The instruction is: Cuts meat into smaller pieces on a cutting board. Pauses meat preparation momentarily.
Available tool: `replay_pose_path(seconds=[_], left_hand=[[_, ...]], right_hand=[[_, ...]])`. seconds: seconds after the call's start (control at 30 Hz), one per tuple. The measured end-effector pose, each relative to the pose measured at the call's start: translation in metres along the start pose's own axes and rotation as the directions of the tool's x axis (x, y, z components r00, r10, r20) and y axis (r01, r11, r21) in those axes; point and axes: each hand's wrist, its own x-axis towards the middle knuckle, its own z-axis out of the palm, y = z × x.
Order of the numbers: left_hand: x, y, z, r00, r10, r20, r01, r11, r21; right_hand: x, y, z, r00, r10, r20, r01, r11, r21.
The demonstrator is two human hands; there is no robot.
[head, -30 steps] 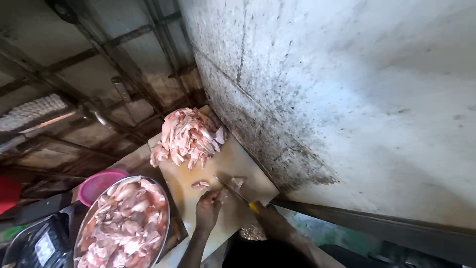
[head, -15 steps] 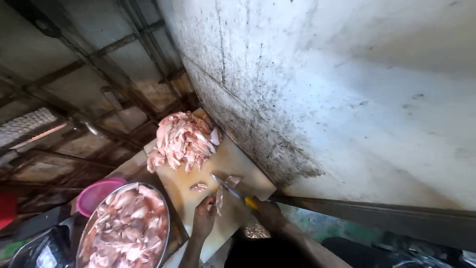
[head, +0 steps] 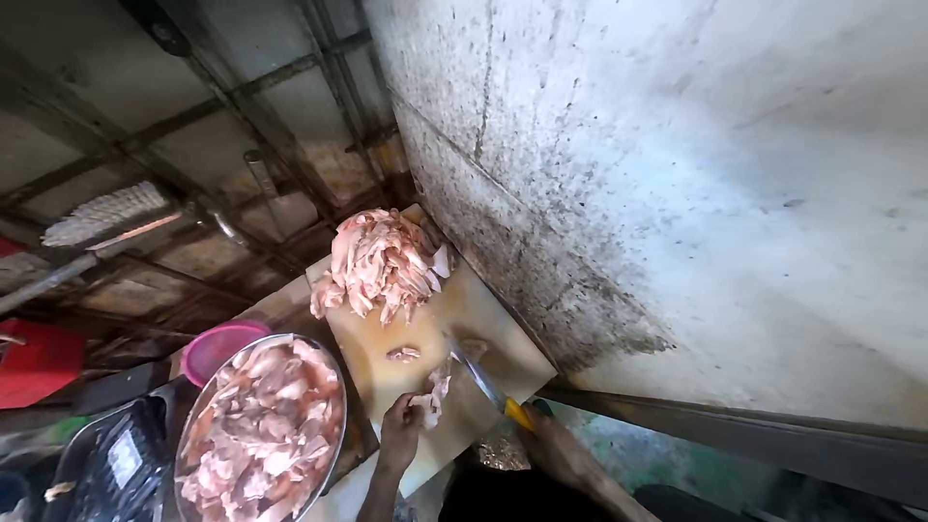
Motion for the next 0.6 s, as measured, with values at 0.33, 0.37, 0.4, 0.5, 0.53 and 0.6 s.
replay_pose_path(seconds=[0.33, 0.37, 0.4, 0.5, 0.53, 0.6], left_hand=[[0.019, 0.038, 0.047, 0.938, 0.337, -0.083, -0.202, 0.724, 0.659], [0.024, 0.042, 0.056, 0.949, 0.312, -0.038, -0.197, 0.685, 0.701], [0.030, 0.044, 0.064, 0.960, 0.280, 0.000, -0.189, 0.648, 0.737], [0.042, 0.039, 0.078, 0.971, 0.236, 0.033, -0.166, 0.570, 0.805], [0.043, 0.038, 0.078, 0.974, 0.221, 0.049, -0.168, 0.559, 0.812], [0.038, 0.038, 0.070, 0.978, 0.158, 0.138, -0.203, 0.543, 0.815]], right_hand=[[-0.023, -0.007, 0.008, 0.997, 0.072, -0.034, -0.077, 0.984, -0.164], [-0.024, -0.011, 0.008, 0.995, 0.097, -0.025, -0.100, 0.975, -0.201], [-0.024, -0.015, 0.008, 0.993, 0.120, -0.007, -0.118, 0.964, -0.239], [-0.018, -0.028, 0.011, 0.989, 0.148, 0.014, -0.134, 0.931, -0.340], [-0.012, -0.035, 0.012, 0.989, 0.149, 0.015, -0.133, 0.923, -0.361], [0.004, -0.054, 0.016, 0.988, 0.151, 0.033, -0.130, 0.925, -0.356]])
